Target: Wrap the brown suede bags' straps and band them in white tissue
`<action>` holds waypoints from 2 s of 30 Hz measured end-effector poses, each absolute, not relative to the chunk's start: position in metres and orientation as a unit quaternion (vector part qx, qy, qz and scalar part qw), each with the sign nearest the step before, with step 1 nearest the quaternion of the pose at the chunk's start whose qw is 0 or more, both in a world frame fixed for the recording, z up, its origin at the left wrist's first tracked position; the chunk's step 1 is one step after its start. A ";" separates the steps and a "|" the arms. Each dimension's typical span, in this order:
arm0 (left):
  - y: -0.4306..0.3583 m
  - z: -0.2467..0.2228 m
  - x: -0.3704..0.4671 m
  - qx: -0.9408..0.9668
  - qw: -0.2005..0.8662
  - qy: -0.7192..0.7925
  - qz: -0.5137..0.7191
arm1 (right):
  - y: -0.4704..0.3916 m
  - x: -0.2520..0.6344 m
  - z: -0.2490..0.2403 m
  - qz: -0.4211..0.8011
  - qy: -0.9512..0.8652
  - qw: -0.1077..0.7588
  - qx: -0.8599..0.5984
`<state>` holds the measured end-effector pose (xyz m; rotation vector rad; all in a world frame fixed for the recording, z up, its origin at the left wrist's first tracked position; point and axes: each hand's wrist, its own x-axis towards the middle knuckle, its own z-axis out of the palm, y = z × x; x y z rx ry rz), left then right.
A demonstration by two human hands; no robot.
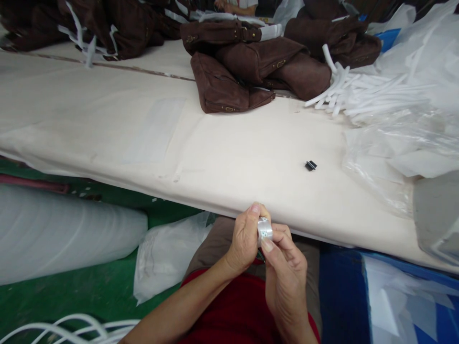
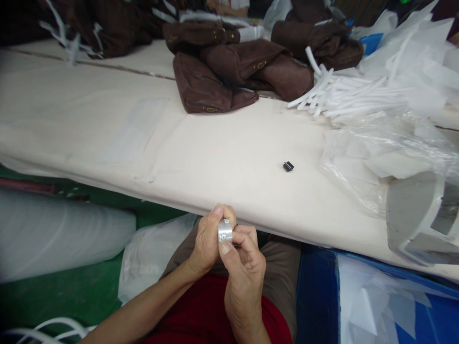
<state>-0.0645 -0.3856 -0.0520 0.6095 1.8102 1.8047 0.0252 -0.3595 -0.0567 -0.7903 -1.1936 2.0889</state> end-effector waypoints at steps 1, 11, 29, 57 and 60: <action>-0.386 -0.052 -0.064 0.223 0.255 0.668 0.663 | -0.360 0.025 -0.056 0.785 -0.447 0.304 -0.301; -0.385 -0.060 -0.058 0.207 0.249 0.661 0.677 | -0.365 0.021 -0.053 0.798 -0.377 0.322 -0.344; -0.386 -0.053 -0.072 0.243 0.286 0.672 0.638 | -0.342 0.030 -0.066 0.784 -0.486 0.255 -0.290; -0.388 -0.048 -0.079 0.265 0.405 0.652 0.584 | -0.324 0.053 -0.046 0.692 -0.615 0.173 -0.337; -0.390 -0.042 -0.082 0.275 0.398 0.671 0.562 | -0.315 0.060 -0.035 0.629 -0.636 0.207 -0.396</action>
